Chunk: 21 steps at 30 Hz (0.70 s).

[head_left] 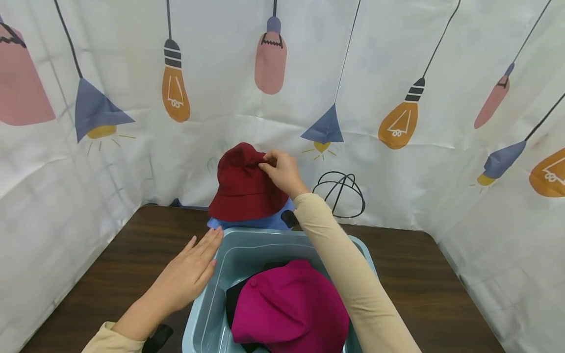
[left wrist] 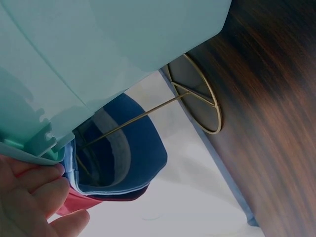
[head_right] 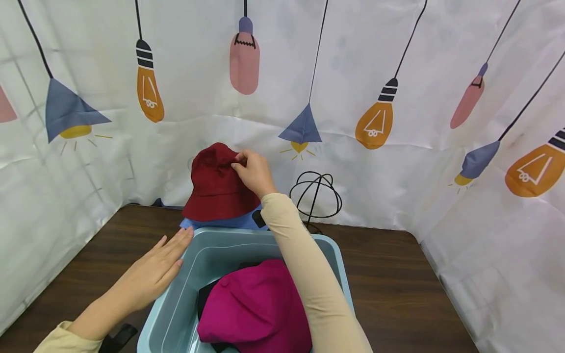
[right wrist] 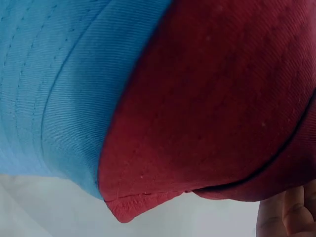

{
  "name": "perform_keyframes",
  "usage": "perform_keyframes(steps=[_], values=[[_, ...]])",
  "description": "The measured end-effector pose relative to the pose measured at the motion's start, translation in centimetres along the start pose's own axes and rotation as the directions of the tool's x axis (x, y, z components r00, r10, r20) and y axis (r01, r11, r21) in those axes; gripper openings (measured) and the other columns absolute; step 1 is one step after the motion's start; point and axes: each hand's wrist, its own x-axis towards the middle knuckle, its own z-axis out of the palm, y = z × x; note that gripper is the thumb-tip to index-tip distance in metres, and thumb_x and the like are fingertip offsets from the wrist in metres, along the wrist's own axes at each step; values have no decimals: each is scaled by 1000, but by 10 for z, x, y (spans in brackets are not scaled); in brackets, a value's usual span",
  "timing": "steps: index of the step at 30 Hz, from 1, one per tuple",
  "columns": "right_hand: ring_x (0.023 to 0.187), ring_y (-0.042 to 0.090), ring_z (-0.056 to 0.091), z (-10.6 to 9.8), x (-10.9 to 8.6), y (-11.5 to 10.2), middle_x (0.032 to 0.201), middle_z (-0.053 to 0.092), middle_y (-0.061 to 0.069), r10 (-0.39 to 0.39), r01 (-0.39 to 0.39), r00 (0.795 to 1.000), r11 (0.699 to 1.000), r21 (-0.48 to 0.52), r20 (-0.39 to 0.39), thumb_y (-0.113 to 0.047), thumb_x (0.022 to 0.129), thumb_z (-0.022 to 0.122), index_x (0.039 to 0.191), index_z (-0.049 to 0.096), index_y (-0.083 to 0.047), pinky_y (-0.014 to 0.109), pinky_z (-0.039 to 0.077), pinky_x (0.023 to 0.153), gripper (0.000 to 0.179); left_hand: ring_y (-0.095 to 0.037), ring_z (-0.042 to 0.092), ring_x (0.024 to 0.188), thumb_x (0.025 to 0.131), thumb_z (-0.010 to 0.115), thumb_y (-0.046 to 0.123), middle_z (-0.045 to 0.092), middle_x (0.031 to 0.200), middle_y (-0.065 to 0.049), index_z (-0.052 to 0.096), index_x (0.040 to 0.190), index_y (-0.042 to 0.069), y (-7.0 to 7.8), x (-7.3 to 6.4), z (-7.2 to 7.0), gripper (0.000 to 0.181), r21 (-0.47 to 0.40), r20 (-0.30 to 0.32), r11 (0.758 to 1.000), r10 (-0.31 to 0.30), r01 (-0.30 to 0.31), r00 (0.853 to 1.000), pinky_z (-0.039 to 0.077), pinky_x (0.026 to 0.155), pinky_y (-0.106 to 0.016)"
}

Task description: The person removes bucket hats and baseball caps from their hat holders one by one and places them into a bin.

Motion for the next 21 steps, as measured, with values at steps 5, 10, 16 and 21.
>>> perform_keyframes(steps=[5, 10, 16, 21], values=[[83, 22, 59, -2, 1, -2, 90, 66, 14, -6, 10, 998, 997, 71, -66, -8, 90, 63, 93, 61, 2, 24, 45, 72, 11, -32, 32, 136, 94, 51, 15, 37, 147, -15, 39, 141, -4, -1, 0, 0, 52, 2, 0, 1000, 2, -2, 1000, 25, 107, -53], [81, 22, 59, -6, 3, -5, 86, 64, 13, -51, 61, 989, 995, 74, -137, -9, 90, 64, 92, 61, 1, 24, 46, 71, 11, -32, 31, 136, 94, 50, 15, 37, 147, -15, 38, 141, -4, -1, 0, -1, 52, 4, 3, 1000, -1, 1, 1000, 26, 107, -54], [84, 22, 60, -9, 5, -10, 87, 64, 14, -69, 93, 974, 990, 103, -217, -9, 90, 64, 93, 62, 1, 23, 47, 72, 11, -32, 31, 136, 95, 50, 15, 36, 147, -15, 38, 141, -4, -2, 0, 0, 52, 3, 7, 1000, -2, 2, 1000, 23, 109, -51], [83, 24, 61, -13, 7, -12, 88, 64, 16, -108, 163, 952, 971, 173, -287, -8, 89, 64, 92, 61, 2, 23, 48, 72, 11, -32, 31, 136, 94, 50, 15, 37, 147, -15, 38, 141, -4, -2, 0, 0, 52, 8, 6, 1000, 1, -1, 1000, 25, 107, -53]])
